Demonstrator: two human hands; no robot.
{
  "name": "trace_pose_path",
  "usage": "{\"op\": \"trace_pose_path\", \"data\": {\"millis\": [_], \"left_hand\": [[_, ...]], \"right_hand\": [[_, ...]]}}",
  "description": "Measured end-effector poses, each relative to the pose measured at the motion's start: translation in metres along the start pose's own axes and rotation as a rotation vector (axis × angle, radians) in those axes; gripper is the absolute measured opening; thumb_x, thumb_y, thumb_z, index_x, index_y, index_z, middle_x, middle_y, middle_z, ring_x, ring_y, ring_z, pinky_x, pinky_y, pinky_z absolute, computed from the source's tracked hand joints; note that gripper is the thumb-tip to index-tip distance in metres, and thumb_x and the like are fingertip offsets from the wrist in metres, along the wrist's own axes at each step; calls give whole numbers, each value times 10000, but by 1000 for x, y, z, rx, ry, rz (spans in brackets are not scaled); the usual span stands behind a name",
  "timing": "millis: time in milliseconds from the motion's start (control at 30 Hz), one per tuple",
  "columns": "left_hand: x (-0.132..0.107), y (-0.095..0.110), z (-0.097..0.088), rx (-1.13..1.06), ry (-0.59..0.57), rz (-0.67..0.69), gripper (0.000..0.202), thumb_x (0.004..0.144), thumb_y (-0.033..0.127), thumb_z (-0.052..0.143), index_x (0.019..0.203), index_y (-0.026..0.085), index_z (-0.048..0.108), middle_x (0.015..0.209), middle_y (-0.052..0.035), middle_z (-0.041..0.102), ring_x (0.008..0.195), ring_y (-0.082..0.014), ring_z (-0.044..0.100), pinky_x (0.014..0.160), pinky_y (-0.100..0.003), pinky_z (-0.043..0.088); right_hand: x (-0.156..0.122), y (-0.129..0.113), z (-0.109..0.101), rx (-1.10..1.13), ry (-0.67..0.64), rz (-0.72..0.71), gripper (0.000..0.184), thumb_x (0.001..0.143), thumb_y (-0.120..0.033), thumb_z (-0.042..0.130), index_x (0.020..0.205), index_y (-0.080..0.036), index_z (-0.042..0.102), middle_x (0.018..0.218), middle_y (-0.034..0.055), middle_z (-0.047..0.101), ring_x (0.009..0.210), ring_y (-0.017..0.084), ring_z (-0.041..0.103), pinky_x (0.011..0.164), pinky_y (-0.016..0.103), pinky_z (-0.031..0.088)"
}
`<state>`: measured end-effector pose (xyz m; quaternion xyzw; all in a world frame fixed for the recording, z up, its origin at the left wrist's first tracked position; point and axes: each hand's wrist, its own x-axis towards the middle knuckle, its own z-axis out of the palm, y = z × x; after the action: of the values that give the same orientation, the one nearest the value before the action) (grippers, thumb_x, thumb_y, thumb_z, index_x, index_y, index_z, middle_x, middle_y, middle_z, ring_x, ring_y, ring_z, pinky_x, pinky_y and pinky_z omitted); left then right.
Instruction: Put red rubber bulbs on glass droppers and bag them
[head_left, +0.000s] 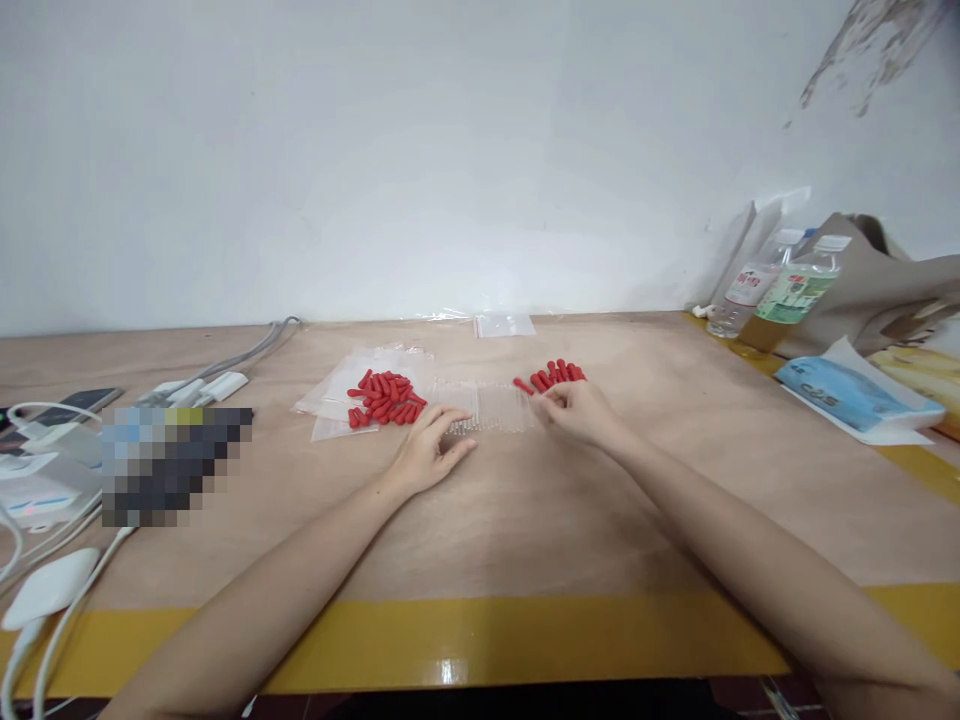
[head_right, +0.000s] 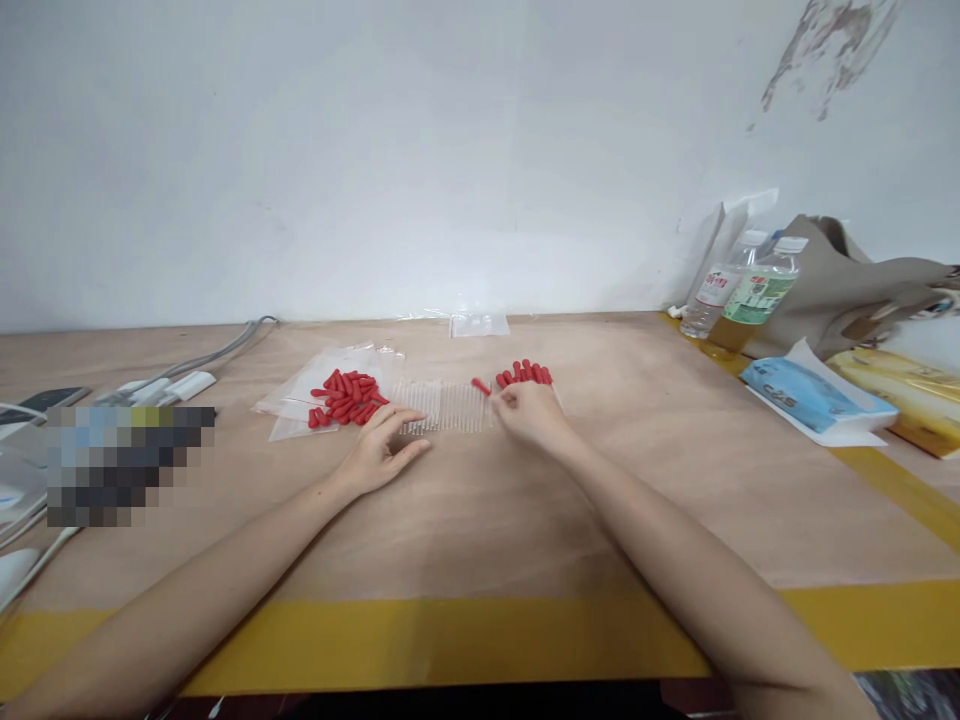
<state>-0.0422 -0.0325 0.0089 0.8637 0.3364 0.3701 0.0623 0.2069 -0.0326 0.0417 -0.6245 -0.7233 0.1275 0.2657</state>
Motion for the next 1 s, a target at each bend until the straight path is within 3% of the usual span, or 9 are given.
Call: {"op": "trace_pose_path", "data": {"millis": [67,167,367,600,1000], "left_hand": [[-1,0,1,3,-52,-12,270,793,275,541,1049,189,546,949,-70,537,883,-180,503,774,-316,440],[-2,1,2,-7,-109,-29,229,800,266,521,1012,197,568,948,-67,516,832,-166,499,680,-273,452],[-2,0,2,-22,-112,-31,201,796,256,521,978,203,587,923,-60,511,816,-160,498,672,-274,454],[-1,0,2,-15,-128,-25,182,796,250,520,952,197,598,928,-61,510,822,-158,496,676,-277,452],[-1,1,2,-5,-137,-34,172,795,251,515,933,201,603,928,-60,511,836,-168,492,686,-291,454]], "right_hand": [[12,9,-1,-73,103,148,335,796,-392,439,575,-191,589,616,29,620,596,158,550,546,263,332],[25,18,5,-207,163,218,339,788,-390,429,551,-192,569,629,41,616,626,182,555,604,299,340],[29,21,21,-310,155,219,308,774,-346,434,568,-185,596,654,90,609,751,242,556,736,405,328],[29,17,25,-238,99,188,396,807,-369,403,515,-192,602,621,81,616,698,225,562,674,364,353],[29,26,26,-293,101,189,426,790,-445,431,469,-193,555,594,56,599,667,218,547,747,410,308]]}}
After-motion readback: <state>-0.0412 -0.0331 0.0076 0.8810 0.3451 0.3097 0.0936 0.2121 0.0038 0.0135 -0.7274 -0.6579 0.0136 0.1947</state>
